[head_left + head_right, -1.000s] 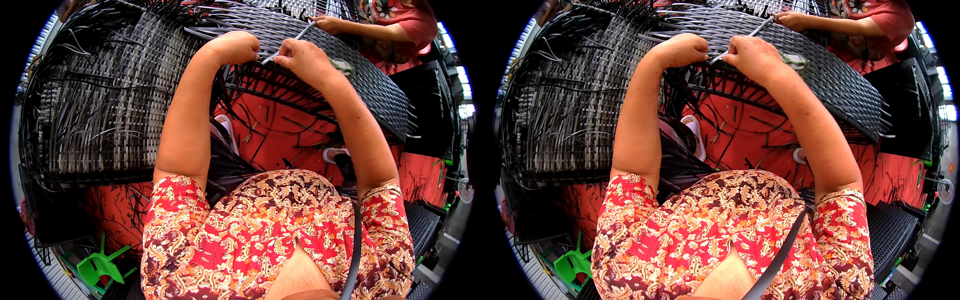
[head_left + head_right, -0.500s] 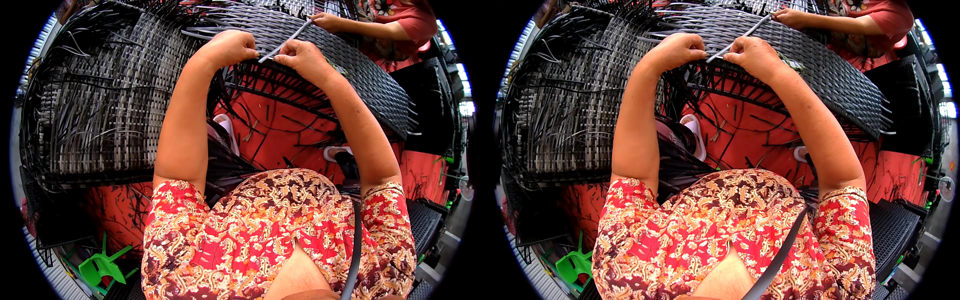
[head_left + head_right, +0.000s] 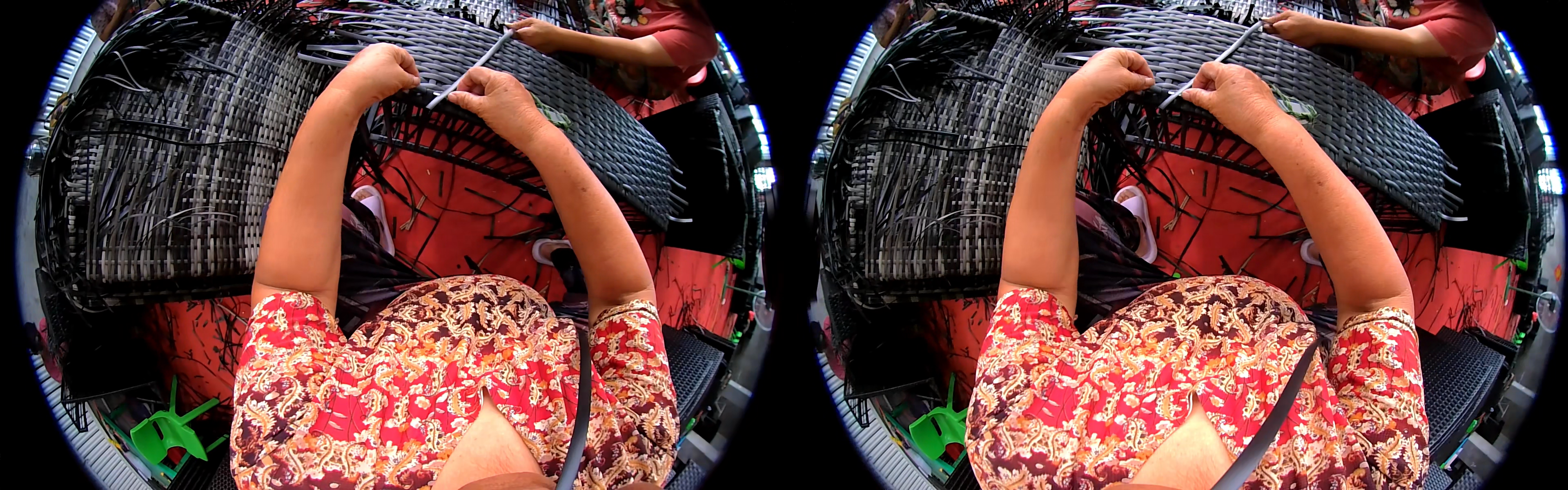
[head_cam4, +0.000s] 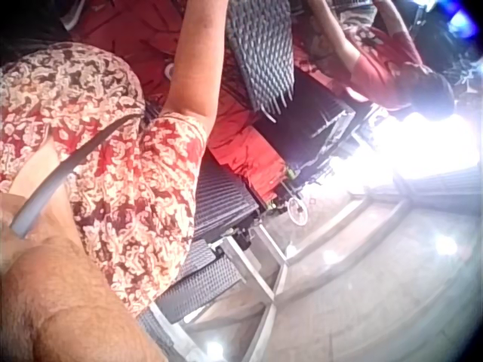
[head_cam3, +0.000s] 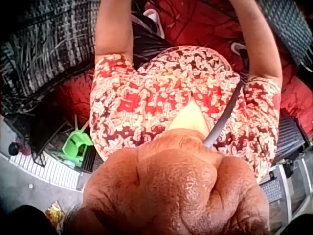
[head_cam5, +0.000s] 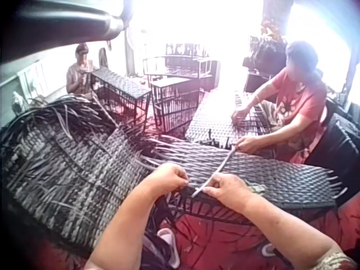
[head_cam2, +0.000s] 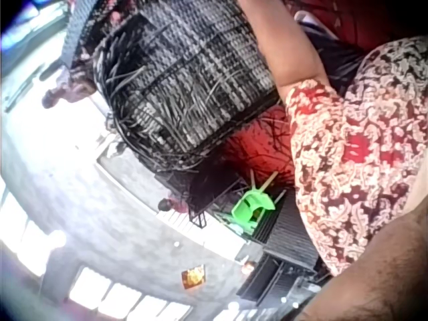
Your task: The person weaves black synthetic strips into a furniture component by hand, using a small tool to tuck the ends and align the weave.
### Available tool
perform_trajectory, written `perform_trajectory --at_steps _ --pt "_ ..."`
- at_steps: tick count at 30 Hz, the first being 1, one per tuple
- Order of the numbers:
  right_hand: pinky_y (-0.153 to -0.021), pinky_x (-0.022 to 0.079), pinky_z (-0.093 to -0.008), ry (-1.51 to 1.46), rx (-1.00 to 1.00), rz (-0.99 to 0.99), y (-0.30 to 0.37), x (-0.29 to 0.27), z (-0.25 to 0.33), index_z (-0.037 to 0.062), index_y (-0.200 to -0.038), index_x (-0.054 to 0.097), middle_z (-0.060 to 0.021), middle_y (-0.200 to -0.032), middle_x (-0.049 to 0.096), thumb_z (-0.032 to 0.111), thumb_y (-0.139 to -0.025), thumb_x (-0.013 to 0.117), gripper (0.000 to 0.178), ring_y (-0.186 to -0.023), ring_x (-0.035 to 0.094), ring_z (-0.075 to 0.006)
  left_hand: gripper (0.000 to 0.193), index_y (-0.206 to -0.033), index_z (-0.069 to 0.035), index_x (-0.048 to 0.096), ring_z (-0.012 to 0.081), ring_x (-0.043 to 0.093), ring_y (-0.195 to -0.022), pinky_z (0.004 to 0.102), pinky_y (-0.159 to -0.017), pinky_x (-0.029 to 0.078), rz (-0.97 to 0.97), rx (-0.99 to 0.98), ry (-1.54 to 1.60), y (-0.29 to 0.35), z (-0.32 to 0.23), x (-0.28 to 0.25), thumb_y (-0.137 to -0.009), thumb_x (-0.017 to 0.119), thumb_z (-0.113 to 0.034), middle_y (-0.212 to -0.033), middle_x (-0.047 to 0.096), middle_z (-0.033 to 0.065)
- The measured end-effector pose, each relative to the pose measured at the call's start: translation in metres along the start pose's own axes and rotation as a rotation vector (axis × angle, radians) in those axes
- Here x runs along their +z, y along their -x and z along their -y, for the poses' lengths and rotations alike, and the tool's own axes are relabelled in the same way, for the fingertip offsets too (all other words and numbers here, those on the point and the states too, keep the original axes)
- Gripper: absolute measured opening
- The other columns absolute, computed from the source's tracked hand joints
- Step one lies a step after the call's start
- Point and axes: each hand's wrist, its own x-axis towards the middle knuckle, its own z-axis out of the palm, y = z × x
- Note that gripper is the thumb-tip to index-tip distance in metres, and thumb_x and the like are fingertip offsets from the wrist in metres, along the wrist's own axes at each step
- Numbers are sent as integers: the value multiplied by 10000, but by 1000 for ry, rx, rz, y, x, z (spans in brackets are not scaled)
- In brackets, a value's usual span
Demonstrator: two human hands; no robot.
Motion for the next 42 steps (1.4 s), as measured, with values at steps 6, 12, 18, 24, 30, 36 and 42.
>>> perform_trajectory --at_steps 6,12,18,24,30,36,42 --pt "-592 438 -269 5 11 3 3 2 4 51 -860 644 -14 -681 584 206 -822 677 164 -635 528 -103 93 -782 1 659 93 529 -634 243 -610 440 177 -10 36 0 -5 -7 -742 688 -78 -674 593 2" --pt "-599 445 -275 42 1 4 3 3 4 54 -863 645 -18 -684 590 217 -822 675 171 -637 538 -114 92 -771 -6 653 94 526 -620 251 -584 434 214 99 -178 0 -13 -4 -731 640 -88 -658 587 1" --pt "-697 481 -355 108 14 59 -3 -7 4 105 -849 648 -76 -782 656 348 -789 679 252 -775 635 -231 141 -846 8 670 95 549 -674 245 -638 454 212 66 -86 7 -13 -5 -737 639 -77 -730 623 12" --pt "-693 492 -369 405 -198 -91 3 -3 13 121 -878 596 -58 -824 625 315 -810 642 210 -819 627 -244 161 -875 16 673 91 551 -700 234 -661 458 275 54 41 6 -8 -10 -732 628 -44 -768 629 8" --pt "-701 494 -350 628 -586 -274 2 -1 5 122 -858 550 -25 -835 578 255 -802 627 165 -824 613 -215 138 -853 13 667 93 542 -682 239 -635 447 317 26 -61 -2 -14 -9 -736 622 -47 -746 613 -6" --pt "-716 497 -355 749 -725 -22 -27 -24 6 137 -875 538 -17 -867 594 298 -819 604 183 -876 618 -218 134 -863 13 661 100 536 -669 251 -638 450 196 178 -232 -2 -10 -3 -763 617 -64 -722 604 8" --pt "-693 472 -388 586 -624 117 -37 -33 2 117 -851 542 -48 -832 586 321 -811 614 221 -843 600 -259 138 -869 18 657 96 538 -686 254 -637 446 198 156 -226 1 -17 -2 -780 625 -82 -727 604 15"
